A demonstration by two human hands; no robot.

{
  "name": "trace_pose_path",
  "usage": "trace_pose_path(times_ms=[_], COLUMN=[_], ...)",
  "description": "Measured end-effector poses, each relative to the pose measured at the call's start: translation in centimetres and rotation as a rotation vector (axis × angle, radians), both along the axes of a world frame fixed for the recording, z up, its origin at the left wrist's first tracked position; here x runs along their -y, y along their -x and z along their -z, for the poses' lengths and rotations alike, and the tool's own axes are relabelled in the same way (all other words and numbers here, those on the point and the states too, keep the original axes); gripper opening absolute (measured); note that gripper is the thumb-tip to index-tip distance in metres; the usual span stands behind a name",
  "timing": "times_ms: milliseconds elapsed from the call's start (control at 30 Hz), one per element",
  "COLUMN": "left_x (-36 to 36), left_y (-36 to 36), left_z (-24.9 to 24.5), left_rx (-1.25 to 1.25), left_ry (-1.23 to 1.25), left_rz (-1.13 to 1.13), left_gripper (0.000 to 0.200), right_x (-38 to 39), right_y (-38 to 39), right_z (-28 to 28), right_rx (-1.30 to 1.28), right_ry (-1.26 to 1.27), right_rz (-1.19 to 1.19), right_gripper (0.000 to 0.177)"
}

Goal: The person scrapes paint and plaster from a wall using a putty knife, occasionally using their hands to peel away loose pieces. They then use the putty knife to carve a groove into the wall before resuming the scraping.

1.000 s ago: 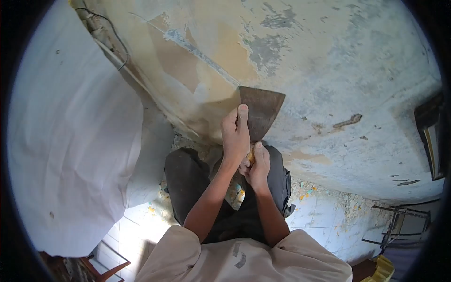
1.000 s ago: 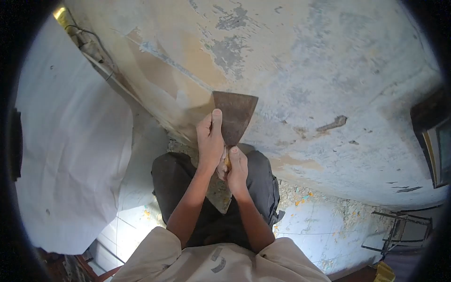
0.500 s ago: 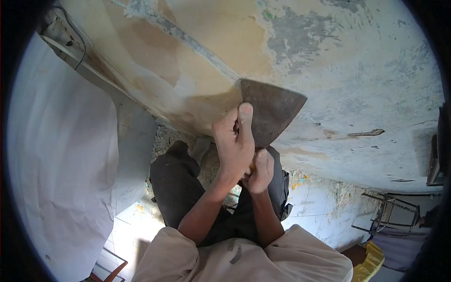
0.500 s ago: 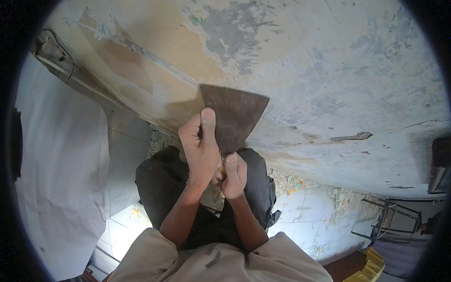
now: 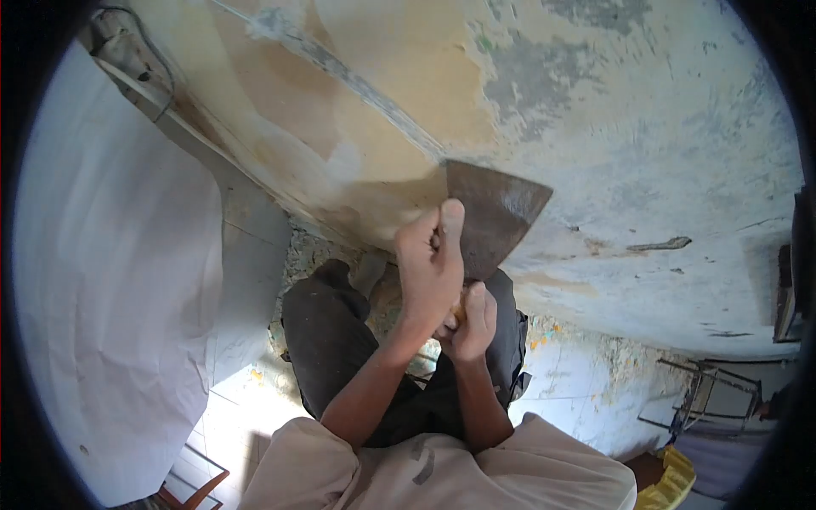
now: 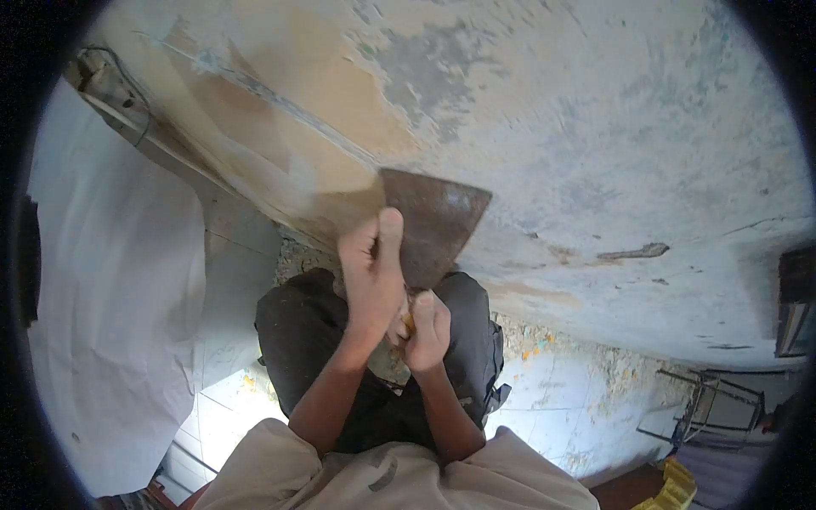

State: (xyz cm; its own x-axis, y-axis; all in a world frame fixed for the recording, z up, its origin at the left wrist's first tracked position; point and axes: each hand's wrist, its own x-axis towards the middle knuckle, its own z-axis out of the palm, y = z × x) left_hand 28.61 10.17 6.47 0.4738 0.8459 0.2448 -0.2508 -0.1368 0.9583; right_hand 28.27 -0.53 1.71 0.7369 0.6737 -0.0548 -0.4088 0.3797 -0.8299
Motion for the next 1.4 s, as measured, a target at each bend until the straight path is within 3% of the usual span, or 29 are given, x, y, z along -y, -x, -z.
trace_pose_path(times_ms=[367, 700, 833, 967, 1067, 1100, 1333, 1367, 1400], left_x=[0.4, 0.2, 0.5, -0.4, -1.5, -1.9, 1.5, 1.9, 2.6], left_y=[0.5, 0.3, 0.2, -0.7, -0.2, 0.1, 5.1, 6.1, 6.5], left_z=[0.4, -0.5, -0.5, -2.6, -9.2, -8.7, 0.5, 1.6, 2.7], left_rx=[-0.036, -0.039, -0.038, 0.072, 0.030, 0.042, -0.169, -0.296, -0.249], left_ry=[-0.011, -0.012, -0.008, -0.022, -0.029, -0.206, 0.319, 0.248, 0.314], left_rz=[0.070, 0.029, 0.038, -0.056, -0.061, -0.113, 0.312, 0.381, 0.435], left_gripper=[0.050, 0.050, 0.049, 0.047, 0.047, 0.048, 0.036, 0.031, 0.027], right_x=[-0.3, 0.4, 0.5, -0.6, -1.6, -1.3, 5.3, 6.9, 7.9], right_y=[1.4, 0.5, 0.8, -0.6, -1.4, -0.8, 1.8, 2.0, 2.0], right_z=[-0.3, -0.4, -1.1, -3.7, -8.3, -8.3, -1.2, -0.8, -0.7], right_rx=[-0.012, 0.107, 0.032, 0.165, 0.200, 0.190, 0.063, 0.056, 0.099], right_ry=[0.069, 0.040, 0.086, 0.092, 0.046, 0.054, 0.262, 0.316, 0.356], right_rz=[0.092, 0.041, 0.035, 0.037, -0.041, -0.054, -0.208, -0.222, -0.232], right_gripper=[0.045, 0.046, 0.045, 0.045, 0.046, 0.045, 0.041, 0.040, 0.039])
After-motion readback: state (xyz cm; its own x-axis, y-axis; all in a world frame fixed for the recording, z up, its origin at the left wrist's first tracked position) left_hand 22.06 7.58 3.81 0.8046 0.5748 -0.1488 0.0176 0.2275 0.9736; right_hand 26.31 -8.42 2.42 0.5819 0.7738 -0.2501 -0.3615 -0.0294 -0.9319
